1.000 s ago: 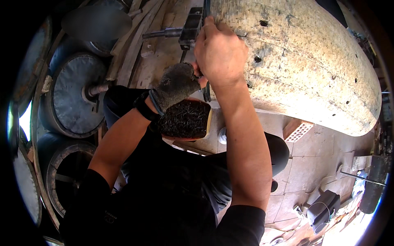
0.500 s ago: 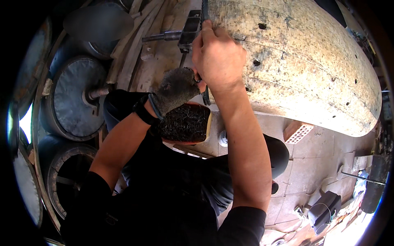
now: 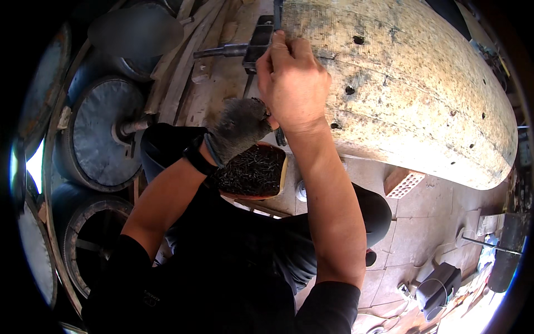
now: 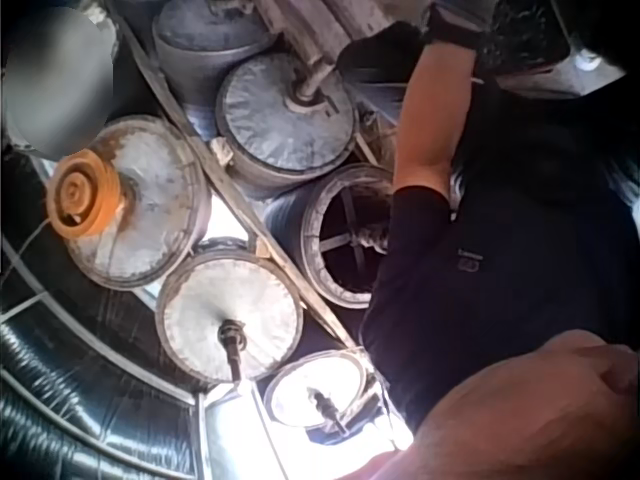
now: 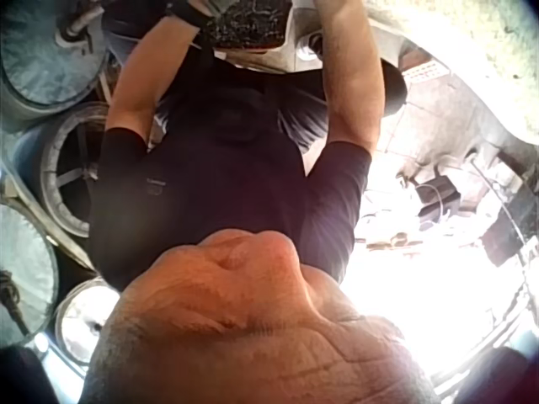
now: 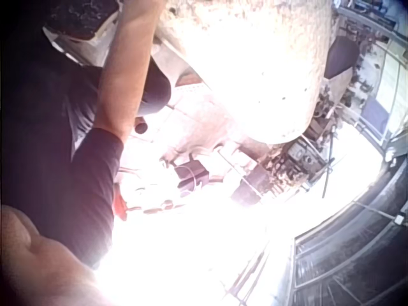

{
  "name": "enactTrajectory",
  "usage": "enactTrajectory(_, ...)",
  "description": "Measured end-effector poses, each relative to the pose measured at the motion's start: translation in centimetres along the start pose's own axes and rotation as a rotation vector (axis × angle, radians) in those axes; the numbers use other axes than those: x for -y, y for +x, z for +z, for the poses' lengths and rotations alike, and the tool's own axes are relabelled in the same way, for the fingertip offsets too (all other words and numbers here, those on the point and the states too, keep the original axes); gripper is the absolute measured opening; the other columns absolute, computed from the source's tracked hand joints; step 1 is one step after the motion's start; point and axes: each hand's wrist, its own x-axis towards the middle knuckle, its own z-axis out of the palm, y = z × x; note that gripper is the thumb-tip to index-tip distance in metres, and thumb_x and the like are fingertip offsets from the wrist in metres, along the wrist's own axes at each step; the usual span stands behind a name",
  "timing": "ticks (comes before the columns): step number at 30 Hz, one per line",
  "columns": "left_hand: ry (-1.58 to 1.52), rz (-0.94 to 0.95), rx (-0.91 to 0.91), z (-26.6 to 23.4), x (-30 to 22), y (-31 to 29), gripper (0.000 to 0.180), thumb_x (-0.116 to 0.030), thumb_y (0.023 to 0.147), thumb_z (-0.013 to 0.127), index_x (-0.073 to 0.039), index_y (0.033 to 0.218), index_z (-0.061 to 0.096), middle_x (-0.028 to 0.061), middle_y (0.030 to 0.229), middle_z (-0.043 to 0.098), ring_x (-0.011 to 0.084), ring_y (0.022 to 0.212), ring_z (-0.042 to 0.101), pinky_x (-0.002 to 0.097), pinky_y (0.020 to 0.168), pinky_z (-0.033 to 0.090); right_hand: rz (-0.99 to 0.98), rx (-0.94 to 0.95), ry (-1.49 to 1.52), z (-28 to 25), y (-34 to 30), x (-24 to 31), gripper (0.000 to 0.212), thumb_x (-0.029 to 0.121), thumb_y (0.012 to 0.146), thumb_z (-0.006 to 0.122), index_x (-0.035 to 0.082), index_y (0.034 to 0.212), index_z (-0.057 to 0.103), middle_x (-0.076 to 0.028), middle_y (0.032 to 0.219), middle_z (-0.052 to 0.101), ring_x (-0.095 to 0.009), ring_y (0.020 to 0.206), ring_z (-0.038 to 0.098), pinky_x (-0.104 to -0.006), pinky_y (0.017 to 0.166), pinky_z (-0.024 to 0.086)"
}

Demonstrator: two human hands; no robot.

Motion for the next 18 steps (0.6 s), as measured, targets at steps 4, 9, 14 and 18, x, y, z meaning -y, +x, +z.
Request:
enactTrajectory(4,0.018,0.022,-0.027,-0.2,-0.3,0.0,0.04,-0.038,0.097,0.057,-0.002,0.082,0.061,0.015,0.063,0.06,0.0347,0.063,0.064,0.0454,0.059,0.051,-0.007,-0.023,0.019,0.1,0.4,0.1,0.023,0.009,0.083,0.073,0.003,0.105,0.077,-0.01,0.085,0.07,-0.024,0.062,0.071,-0.0331,0.055,0.058)
enactTrajectory(9,0.022,0.007,-0.035,0.2,0.1,0.1,0.042,-0.04,0.098,0.056,-0.002,0.082,0.061,0.015,0.061,0.06,0.0355,0.062,0.064,0.0461,0.058,0.05,0.007,-0.005,0.013,0.2,1.1,0.3,0.023,0.009,0.082,0.074,0.001,0.103,0.077,-0.011,0.084,0.07,-0.025,0.062,0.07,-0.0334,0.056,0.058)
enactTrajectory(14,0.023,-0.02,0.008,0.6,0.5,0.3,0.042,-0.04,0.098,0.055,-0.001,0.083,0.061,0.0162,0.06,0.06,0.0358,0.062,0.065,0.046,0.058,0.05,0.015,-0.01,0.028,0.2,1.4,0.3,0.022,0.009,0.082,0.074,0.001,0.103,0.077,-0.013,0.084,0.07,-0.027,0.062,0.07,-0.0345,0.057,0.057)
enactTrajectory(18,0.029,-0.053,-0.003,0.8,0.5,0.4,0.044,-0.042,0.098,0.054,-0.002,0.083,0.061,0.0164,0.06,0.06,0.037,0.063,0.065,0.0465,0.06,0.051,0.07,0.035,-0.005,0.2,1.6,0.2,0.023,0.012,0.084,0.072,0.003,0.104,0.076,-0.013,0.088,0.068,-0.029,0.063,0.07,-0.037,0.056,0.058)
